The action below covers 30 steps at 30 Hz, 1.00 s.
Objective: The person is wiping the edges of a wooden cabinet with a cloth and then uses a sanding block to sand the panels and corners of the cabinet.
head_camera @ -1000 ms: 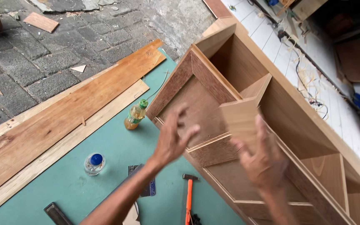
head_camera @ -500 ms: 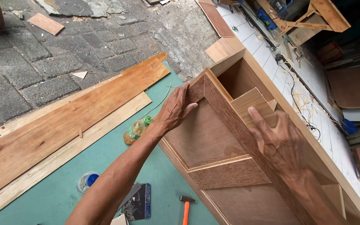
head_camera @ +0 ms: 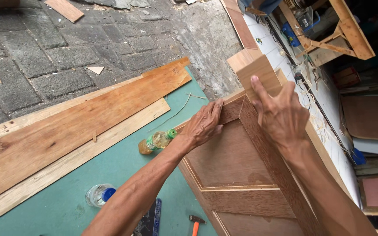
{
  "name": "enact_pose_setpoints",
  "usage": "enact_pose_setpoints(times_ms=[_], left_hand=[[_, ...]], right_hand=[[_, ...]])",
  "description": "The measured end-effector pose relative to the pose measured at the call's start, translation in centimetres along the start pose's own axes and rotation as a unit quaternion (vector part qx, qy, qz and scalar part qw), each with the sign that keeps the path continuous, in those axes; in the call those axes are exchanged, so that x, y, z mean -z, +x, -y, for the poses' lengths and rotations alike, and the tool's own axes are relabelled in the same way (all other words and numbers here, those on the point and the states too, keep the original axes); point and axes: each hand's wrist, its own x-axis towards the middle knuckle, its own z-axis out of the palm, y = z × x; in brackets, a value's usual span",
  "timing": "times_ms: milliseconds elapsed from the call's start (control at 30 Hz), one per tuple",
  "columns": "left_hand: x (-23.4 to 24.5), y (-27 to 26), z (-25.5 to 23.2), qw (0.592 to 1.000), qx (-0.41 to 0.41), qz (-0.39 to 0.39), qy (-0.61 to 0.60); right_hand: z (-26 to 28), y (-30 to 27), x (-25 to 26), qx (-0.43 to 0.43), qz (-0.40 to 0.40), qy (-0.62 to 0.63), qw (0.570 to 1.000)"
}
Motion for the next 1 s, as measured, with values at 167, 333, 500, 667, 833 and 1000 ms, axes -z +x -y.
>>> enact_pose_setpoints(times_ms=[167,333,500,667,833,1000], left_hand=[[-0.5,-0.3,0.2,1.000,-0.012,-0.007,0.022],[-1.0,-0.3,0.6,0.999,-0.008,-0.019,0.036],[-1.1,-0.3,0.6,0.999,-0.023,-0.019,0.014],[-0.9,-0.3,0.6,0.999,-0.033,-0.024,0.003],[-0.9,-0.2,1.2,0.999,-0.038,-0.027,0.009],[-0.8,-0.3,1.0,0.999,-0.039,-0.024,0.014]], right_hand=[[0.6,2.5,1.0,0.017,-0.012,0.063,0.998],[-2.3,-6.4,2.3,0.011,0.047,0.024,0.999],[-3.7,-7.5,0.2,-0.007,0.084,-0.021,0.996],[-2.1,-6.4,2.7,-0.038,0.133,-0.006,0.990],[-1.1,-4.3,3.5,-0.037,0.144,-0.026,0.988],[-1.9,-5.3,2.7,-0.035,0.163,-0.019,0.986]])
